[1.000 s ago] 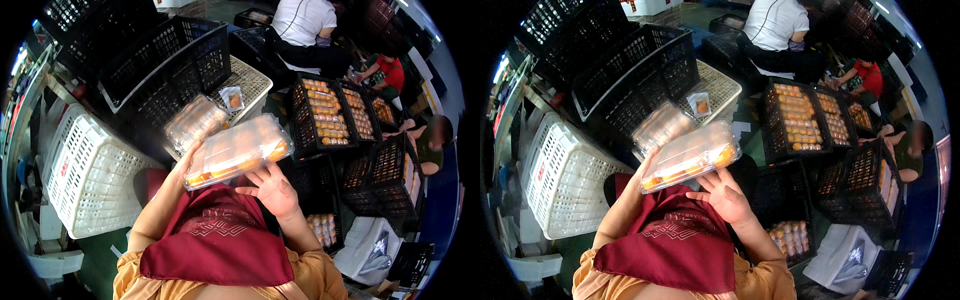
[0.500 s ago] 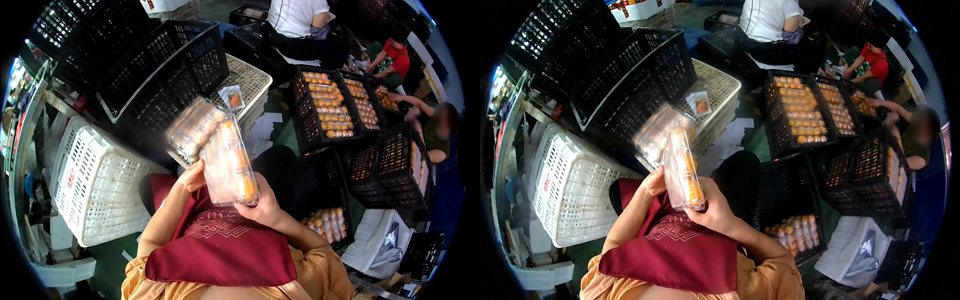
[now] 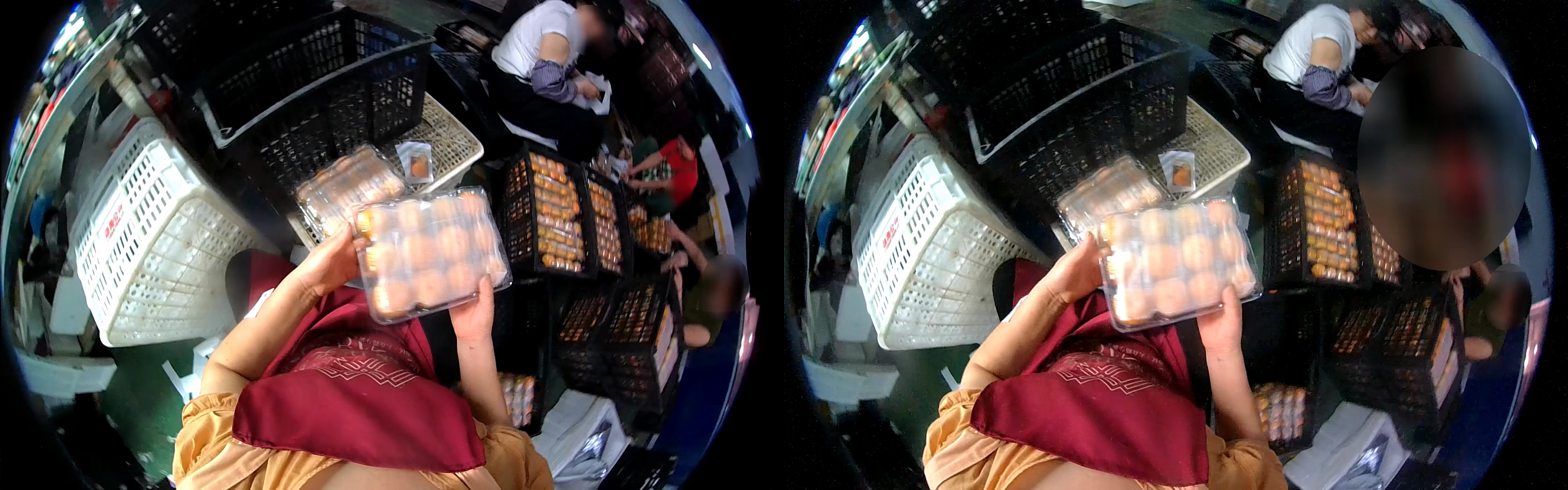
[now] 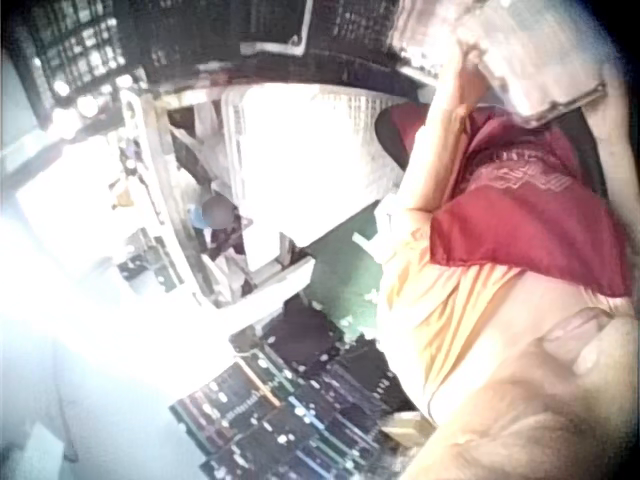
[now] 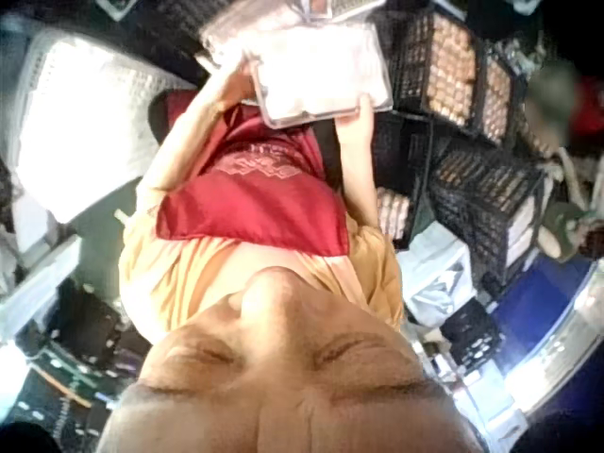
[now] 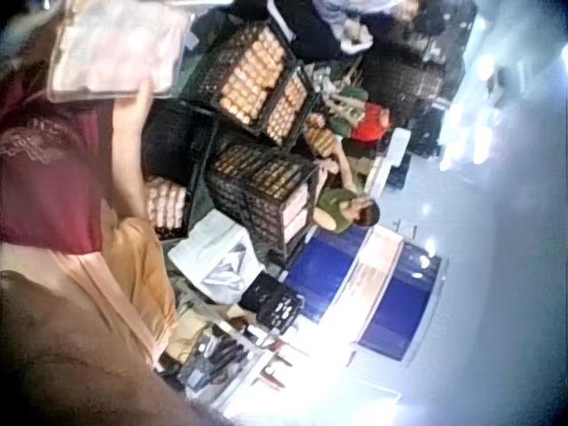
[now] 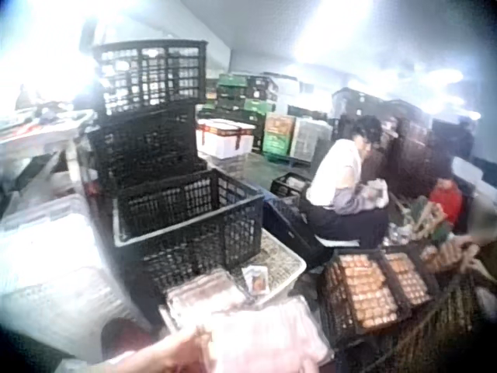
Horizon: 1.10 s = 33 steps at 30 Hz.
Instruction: The person applies product labels to plastic containers filled with fruit and places the containers into a black plastic crate.
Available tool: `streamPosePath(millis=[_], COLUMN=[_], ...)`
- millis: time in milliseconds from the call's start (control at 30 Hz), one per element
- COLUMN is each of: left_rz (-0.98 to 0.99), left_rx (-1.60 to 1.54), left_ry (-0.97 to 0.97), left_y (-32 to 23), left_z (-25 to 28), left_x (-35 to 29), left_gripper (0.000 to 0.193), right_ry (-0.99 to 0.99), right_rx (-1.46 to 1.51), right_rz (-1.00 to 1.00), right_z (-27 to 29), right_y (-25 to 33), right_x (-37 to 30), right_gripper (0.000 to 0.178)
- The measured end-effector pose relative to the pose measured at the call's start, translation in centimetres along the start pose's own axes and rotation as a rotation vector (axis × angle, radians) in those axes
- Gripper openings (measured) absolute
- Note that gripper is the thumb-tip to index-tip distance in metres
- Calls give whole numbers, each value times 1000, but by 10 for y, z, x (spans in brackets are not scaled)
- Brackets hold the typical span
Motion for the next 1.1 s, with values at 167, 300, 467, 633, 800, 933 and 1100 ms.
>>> streamPosePath(millis=[167, 300, 467, 633, 800, 933, 1100], left_rz=[-77, -99, -108, -193, -371, -359, -347], left_rx=[62, 116, 110, 183, 138, 8, 157], left_ry=[298, 322, 296, 165, -55, -84, -3], left_y=[-22, -28, -29, -36, -43, -49, -65], left_z=[-72, -86, -71, -53, -27, -9, 0], left_x=[-4, -7, -11, -10, -4, -10, -23], left_gripper=[75, 71, 69, 84, 81, 69, 74], right_ry=[160, 234, 131, 189, 341, 137, 150], right_rx=[104, 159, -6, 96, -137, -80, -541], right_rz=[-52, -117, -95, -132, -92, -275, 294], right_z=[-22, -53, -51, -37, -41, -45, -43], right_y=[-1, -11, -15, -27, -34, -12, 118], right_x=[3, 0, 2, 14, 9, 5, 13], right_gripper=[56, 54, 52, 54, 67, 82, 71])
Point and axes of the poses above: each hand's wrist, its own x-axis towards the middle knuckle, its own z-axis out of the back of the hand, y = z × x, the point moved 9 cm from there along x, towards the middle knuckle, and after that the axes turned 10 degrees about -z, right-handed, at the moved point
